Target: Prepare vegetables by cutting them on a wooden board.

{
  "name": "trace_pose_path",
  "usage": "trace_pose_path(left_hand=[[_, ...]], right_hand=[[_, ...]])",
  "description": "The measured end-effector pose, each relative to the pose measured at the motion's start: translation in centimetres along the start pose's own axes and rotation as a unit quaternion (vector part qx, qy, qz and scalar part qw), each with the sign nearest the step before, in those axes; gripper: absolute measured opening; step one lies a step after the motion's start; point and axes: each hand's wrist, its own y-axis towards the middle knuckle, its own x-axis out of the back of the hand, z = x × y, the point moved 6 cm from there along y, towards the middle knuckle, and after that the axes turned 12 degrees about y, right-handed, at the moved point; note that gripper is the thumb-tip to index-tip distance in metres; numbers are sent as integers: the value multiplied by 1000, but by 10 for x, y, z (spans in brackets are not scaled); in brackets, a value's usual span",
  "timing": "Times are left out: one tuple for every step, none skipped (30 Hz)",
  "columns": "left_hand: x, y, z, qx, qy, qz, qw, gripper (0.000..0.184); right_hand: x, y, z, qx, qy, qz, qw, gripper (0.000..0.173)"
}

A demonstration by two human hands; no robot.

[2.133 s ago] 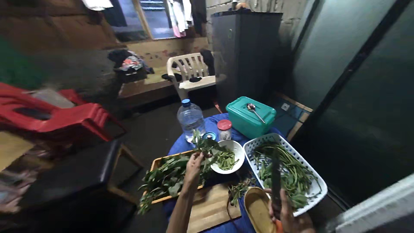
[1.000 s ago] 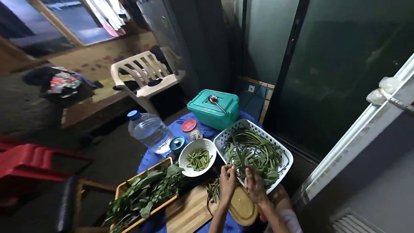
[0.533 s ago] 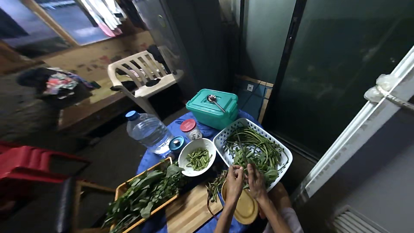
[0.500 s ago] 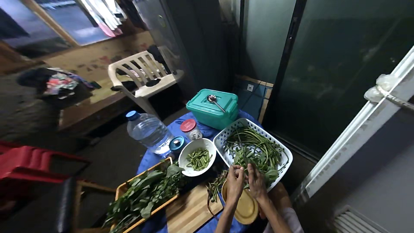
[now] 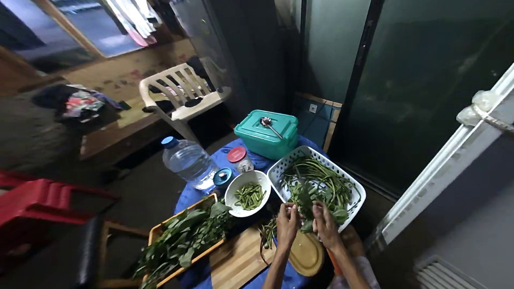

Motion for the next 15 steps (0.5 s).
trace_pose_path(left_hand=[[-3, 0, -1, -9, -5, 6, 1000, 24], [-6, 0, -3, -17, -17, 17, 1000, 24], [-10, -1, -4, -22, -40, 33, 998, 24], [-14, -1, -5, -22, -70, 50, 996, 23], [-17, -2, -6, -16, -100, 71, 992, 23], [-21, -2, -5, -8, -130, 90, 987, 23], [-23, -2, -3, 3, -157, 106, 982, 22], [-25, -2, -1, 14, -180, 118, 976, 21], [-27, -3, 0, 27, -196, 129, 972, 20], [-28, -4, 2, 36, -206, 138, 968, 20], [-28, -4, 3, 38, -210, 142, 967, 20], [-28, -5, 3, 34, -207, 144, 967, 19], [-28, -6, 3, 26, -197, 140, 970, 18], [-28, -6, 1, 15, -185, 136, 973, 17], [-28, -6, 0, 7, -173, 133, 976, 17]], right_hand=[[-1, -4, 2, 16, 36, 8, 999, 50], [-2, -7, 3, 25, 73, 15, 997, 48], [-3, -10, 3, 22, 103, 24, 994, 43], [-4, -12, 3, 3, 130, 35, 991, 40], [-4, -14, 3, -28, 150, 45, 987, 40], [-4, -15, 2, -56, 171, 49, 982, 44], [-3, -16, 1, -77, 194, 52, 977, 48], [-2, -16, 0, -90, 214, 55, 971, 52], [-1, -15, 0, -94, 231, 55, 967, 54], [0, -15, 0, -98, 241, 54, 964, 55], [1, -15, 0, -103, 245, 55, 962, 55], [1, -15, 0, -107, 245, 58, 962, 54], [1, -15, 0, -108, 242, 63, 962, 54], [1, -14, 0, -107, 236, 68, 963, 53], [1, -14, -1, -109, 232, 70, 964, 53]])
